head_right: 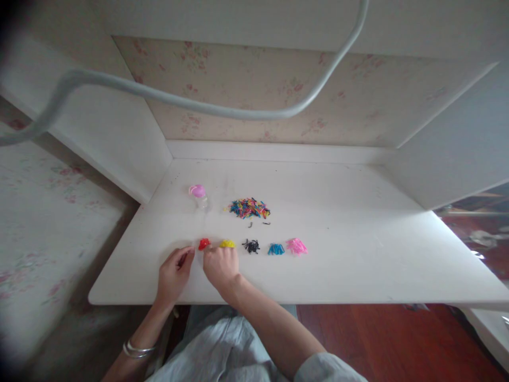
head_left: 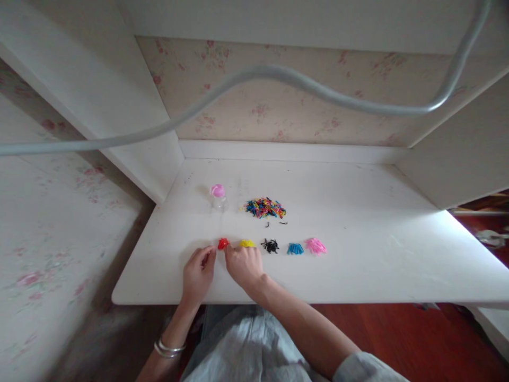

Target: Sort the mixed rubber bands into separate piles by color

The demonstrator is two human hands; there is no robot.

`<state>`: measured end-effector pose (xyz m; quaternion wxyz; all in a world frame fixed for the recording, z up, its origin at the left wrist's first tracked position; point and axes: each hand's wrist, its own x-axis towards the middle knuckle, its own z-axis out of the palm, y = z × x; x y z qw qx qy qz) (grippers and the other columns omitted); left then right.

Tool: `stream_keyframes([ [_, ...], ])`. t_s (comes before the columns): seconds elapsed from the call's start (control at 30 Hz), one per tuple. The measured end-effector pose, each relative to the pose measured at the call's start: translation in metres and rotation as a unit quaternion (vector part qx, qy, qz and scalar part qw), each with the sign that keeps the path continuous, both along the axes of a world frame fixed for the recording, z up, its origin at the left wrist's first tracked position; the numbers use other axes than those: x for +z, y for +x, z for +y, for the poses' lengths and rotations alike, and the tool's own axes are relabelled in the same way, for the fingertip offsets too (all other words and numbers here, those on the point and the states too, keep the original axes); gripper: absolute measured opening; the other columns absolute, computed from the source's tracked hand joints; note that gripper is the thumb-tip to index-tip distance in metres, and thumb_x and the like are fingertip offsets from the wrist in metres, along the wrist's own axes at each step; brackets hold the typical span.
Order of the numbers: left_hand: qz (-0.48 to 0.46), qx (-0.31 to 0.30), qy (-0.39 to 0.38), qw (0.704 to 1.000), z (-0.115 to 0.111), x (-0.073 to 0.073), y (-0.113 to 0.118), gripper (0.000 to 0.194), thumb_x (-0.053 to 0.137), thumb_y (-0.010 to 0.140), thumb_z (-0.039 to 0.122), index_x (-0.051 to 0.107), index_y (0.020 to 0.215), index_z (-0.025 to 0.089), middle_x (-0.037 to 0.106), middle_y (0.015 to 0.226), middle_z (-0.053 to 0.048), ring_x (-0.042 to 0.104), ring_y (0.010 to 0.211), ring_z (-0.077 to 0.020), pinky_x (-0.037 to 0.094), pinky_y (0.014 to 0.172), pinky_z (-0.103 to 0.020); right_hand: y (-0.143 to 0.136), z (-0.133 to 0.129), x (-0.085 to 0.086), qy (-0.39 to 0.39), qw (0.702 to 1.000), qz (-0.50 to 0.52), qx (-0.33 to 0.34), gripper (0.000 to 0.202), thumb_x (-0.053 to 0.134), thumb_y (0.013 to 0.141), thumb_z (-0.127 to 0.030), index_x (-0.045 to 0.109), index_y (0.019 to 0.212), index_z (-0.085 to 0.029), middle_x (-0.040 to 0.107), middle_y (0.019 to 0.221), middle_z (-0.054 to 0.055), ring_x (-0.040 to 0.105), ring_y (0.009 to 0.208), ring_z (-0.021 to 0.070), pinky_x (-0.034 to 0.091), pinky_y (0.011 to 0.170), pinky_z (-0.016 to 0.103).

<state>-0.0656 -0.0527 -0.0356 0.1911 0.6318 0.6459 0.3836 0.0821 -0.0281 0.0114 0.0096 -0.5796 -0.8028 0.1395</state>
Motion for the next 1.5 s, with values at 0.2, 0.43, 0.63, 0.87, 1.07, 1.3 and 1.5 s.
stream_keyframes([
  [0.2,0.035,-0.003,-0.003,0.999,-0.005,0.008,0.005,0.027,0.045,0.089,0.037,0.065,0.092,0.019,0.063,0.078,-0.003,0.059,0.068,-0.0139,0.048,0.064,-0.025,0.028,-0.022,0.001,0.030,0.998,0.062,-0.008,0.038,0.030,0.096,-0.033,0.066,0.089,-0.023,0.070,0.070,0.003,0.064,0.062,0.0141,0.037,0.058,0.019],
  [0.43,0.143,-0.108,-0.018,0.984,0.003,0.035,0.045,0.021,0.044,0.090,0.031,0.064,0.093,0.022,0.065,0.088,-0.004,0.062,0.074,-0.0134,0.046,0.065,-0.023,0.115,-0.061,-0.022,0.081,0.963,0.211,-0.145,0.042,0.034,0.095,-0.041,0.071,0.092,-0.020,0.068,0.064,0.003,0.060,0.054,0.0100,0.036,0.056,0.017],
  [0.63,0.267,-0.163,-0.013,0.950,0.032,0.049,0.093,0.024,0.042,0.091,0.033,0.065,0.089,0.025,0.065,0.086,-0.002,0.062,0.070,-0.0151,0.042,0.058,-0.025,0.190,-0.071,-0.035,0.133,0.887,0.224,-0.381,0.050,0.042,0.087,-0.056,0.073,0.090,-0.017,0.064,0.056,0.002,0.057,0.050,0.0123,0.037,0.053,0.020],
  [0.87,0.346,-0.197,-0.093,0.913,0.072,0.046,0.128,0.029,0.037,0.093,0.032,0.064,0.092,0.022,0.063,0.100,-0.005,0.063,0.077,-0.0158,0.044,0.063,-0.026,0.219,-0.066,-0.045,0.079,0.867,0.216,-0.442,0.053,0.039,0.085,-0.061,0.072,0.097,-0.020,0.069,0.068,0.003,0.063,0.065,0.0175,0.038,0.057,0.023],
  [1.07,0.354,-0.206,-0.108,0.906,0.084,0.040,0.139,0.028,0.037,0.092,0.030,0.063,0.098,0.021,0.061,0.105,-0.008,0.063,0.079,-0.0184,0.046,0.067,-0.029,0.211,-0.068,-0.053,0.076,0.905,0.140,-0.394,0.047,0.038,0.087,-0.058,0.071,0.096,-0.026,0.069,0.066,0.001,0.064,0.064,0.0171,0.035,0.057,0.023],
  [1.3,0.359,-0.207,-0.117,0.902,0.088,0.038,0.143,0.030,0.033,0.093,0.025,0.062,0.100,0.019,0.060,0.105,-0.010,0.063,0.080,-0.0178,0.046,0.069,-0.030,0.212,-0.069,-0.055,0.089,0.912,0.119,-0.383,0.047,0.036,0.088,-0.056,0.071,0.096,-0.027,0.070,0.068,0.002,0.064,0.064,0.0167,0.034,0.057,0.023],
  [1.5,0.341,-0.191,-0.109,0.914,0.081,0.052,0.133,0.027,0.034,0.094,0.026,0.059,0.103,0.021,0.060,0.109,-0.007,0.062,0.087,-0.0166,0.044,0.070,-0.027,0.211,-0.069,-0.055,0.095,0.914,0.115,-0.377,0.045,0.036,0.089,-0.055,0.071,0.096,-0.027,0.071,0.071,0.002,0.065,0.066,0.0167,0.035,0.058,0.023],
])
